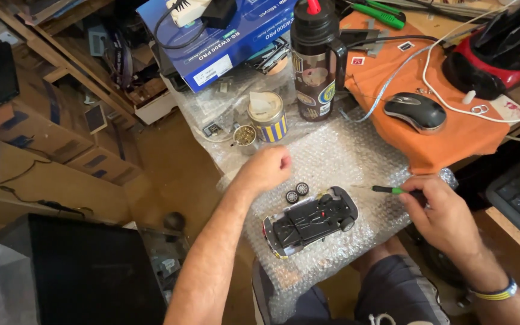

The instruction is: Disassembling a small remote-controlled toy car using a screwdriver to remove internal electronic components.

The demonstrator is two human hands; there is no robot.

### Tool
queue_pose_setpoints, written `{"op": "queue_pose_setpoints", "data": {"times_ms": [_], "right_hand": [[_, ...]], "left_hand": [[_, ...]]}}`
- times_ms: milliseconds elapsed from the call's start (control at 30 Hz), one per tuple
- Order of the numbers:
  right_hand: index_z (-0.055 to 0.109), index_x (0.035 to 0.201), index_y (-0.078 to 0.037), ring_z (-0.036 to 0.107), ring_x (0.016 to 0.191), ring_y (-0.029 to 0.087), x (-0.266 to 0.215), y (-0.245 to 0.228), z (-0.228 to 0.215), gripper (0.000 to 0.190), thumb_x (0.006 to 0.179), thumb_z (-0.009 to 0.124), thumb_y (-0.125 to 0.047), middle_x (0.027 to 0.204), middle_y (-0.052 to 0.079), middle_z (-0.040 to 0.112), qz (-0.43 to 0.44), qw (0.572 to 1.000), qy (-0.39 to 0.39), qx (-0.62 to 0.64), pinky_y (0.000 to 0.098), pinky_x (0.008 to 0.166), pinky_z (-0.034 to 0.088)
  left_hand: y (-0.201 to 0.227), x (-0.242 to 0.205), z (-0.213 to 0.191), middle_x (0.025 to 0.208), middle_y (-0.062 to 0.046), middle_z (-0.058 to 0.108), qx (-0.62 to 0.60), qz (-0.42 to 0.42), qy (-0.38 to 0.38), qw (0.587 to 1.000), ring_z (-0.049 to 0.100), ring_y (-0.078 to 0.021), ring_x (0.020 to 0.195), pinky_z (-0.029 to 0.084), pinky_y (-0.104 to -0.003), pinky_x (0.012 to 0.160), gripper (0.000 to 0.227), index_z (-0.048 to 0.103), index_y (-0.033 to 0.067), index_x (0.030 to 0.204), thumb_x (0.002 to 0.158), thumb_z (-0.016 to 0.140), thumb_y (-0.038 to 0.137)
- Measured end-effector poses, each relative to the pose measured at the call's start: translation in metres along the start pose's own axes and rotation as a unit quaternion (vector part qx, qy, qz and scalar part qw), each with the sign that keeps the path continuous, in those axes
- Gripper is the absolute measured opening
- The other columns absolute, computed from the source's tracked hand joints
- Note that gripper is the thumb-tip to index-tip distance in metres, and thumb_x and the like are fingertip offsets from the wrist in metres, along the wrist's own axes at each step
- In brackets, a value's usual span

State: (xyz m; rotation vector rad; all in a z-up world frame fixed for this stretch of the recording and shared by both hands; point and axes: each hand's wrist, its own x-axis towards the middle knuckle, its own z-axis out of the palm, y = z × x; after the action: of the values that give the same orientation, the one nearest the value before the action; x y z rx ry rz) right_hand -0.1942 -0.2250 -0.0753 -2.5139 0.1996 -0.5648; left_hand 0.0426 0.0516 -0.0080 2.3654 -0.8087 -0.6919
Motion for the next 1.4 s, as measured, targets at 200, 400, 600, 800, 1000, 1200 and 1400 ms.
{"op": "queue_pose_setpoints", "data": {"times_ms": [200,400,600,800,1000,1200,1400], "right_hand": [[0.067,0.113,-0.006,0.068,0.111,0.026,0.0,0.007,0.011,0.021,0.095,0.07,-0.018,0.113,0.007,0.072,-0.003,1.0,0.03,-0.001,0.0375,0.099,0.051],[0.069,0.119,-0.007,0.066,0.111,0.025,0.001,0.023,0.025,0.027,0.095,0.07,-0.02,0.114,0.007,0.071,0.042,0.999,0.012,-0.02,0.037,0.101,0.049],[0.071,0.116,-0.01,0.068,0.109,0.028,0.003,0.03,0.034,0.026,0.095,0.07,-0.026,0.112,0.005,0.075,0.082,0.995,-0.016,-0.045,0.0394,0.098,0.05],[0.072,0.119,-0.01,0.069,0.108,0.03,-0.002,0.038,0.045,0.026,0.097,0.072,-0.024,0.112,0.008,0.075,0.086,0.995,-0.002,-0.048,0.0397,0.101,0.049],[0.073,0.117,-0.01,0.07,0.106,0.028,0.0,0.033,0.044,0.023,0.099,0.069,-0.023,0.112,0.006,0.076,0.104,0.993,-0.012,-0.049,0.0386,0.095,0.05],[0.073,0.118,-0.011,0.07,0.109,0.026,-0.005,0.043,0.051,0.023,0.1,0.069,-0.025,0.115,0.004,0.076,0.112,0.992,-0.011,-0.049,0.0362,0.096,0.05],[0.069,0.119,-0.005,0.067,0.109,0.024,-0.008,0.043,0.052,0.02,0.102,0.066,-0.015,0.115,0.008,0.072,0.121,0.992,0.012,0.018,0.0358,0.101,0.048]], "left_hand": [[-0.024,-0.001,0.006,0.087,0.002,0.062,0.014,0.01,0.04,0.999,0.056,-0.011,0.074,0.048,-0.026,0.069,0.018,0.054,0.0177,0.08,0.092,0.062,0.006],[-0.036,-0.003,0.012,0.084,0.002,0.059,0.009,0.077,0.086,0.993,0.054,-0.0105,0.072,0.047,-0.024,0.065,0.022,0.051,0.0169,0.075,0.087,0.063,0.003],[-0.05,-0.01,0.008,0.081,-0.001,0.059,0.004,0.096,0.106,0.99,0.054,-0.0146,0.07,0.042,-0.031,0.06,0.02,0.052,0.0138,0.074,0.086,0.061,0.001],[-0.066,-0.005,0.013,0.081,-0.003,0.06,0.048,0.107,0.1,0.988,0.055,-0.0189,0.07,0.042,-0.036,0.058,0.014,0.053,0.0135,0.077,0.084,0.059,0.003],[-0.081,-0.004,0.014,0.08,-0.005,0.059,0.02,0.154,0.157,0.975,0.056,-0.0215,0.069,0.043,-0.038,0.06,0.013,0.053,0.0112,0.077,0.08,0.06,0.001],[-0.084,-0.002,0.022,0.08,-0.002,0.058,0.022,0.15,0.177,0.972,0.056,-0.0176,0.07,0.045,-0.033,0.058,0.018,0.052,0.0124,0.077,0.08,0.062,-0.002],[-0.075,-0.001,0.027,0.083,-0.005,0.059,0.002,0.192,0.162,0.968,0.056,-0.0192,0.075,0.046,-0.033,0.062,0.015,0.053,0.0095,0.081,0.084,0.061,-0.003]]}}
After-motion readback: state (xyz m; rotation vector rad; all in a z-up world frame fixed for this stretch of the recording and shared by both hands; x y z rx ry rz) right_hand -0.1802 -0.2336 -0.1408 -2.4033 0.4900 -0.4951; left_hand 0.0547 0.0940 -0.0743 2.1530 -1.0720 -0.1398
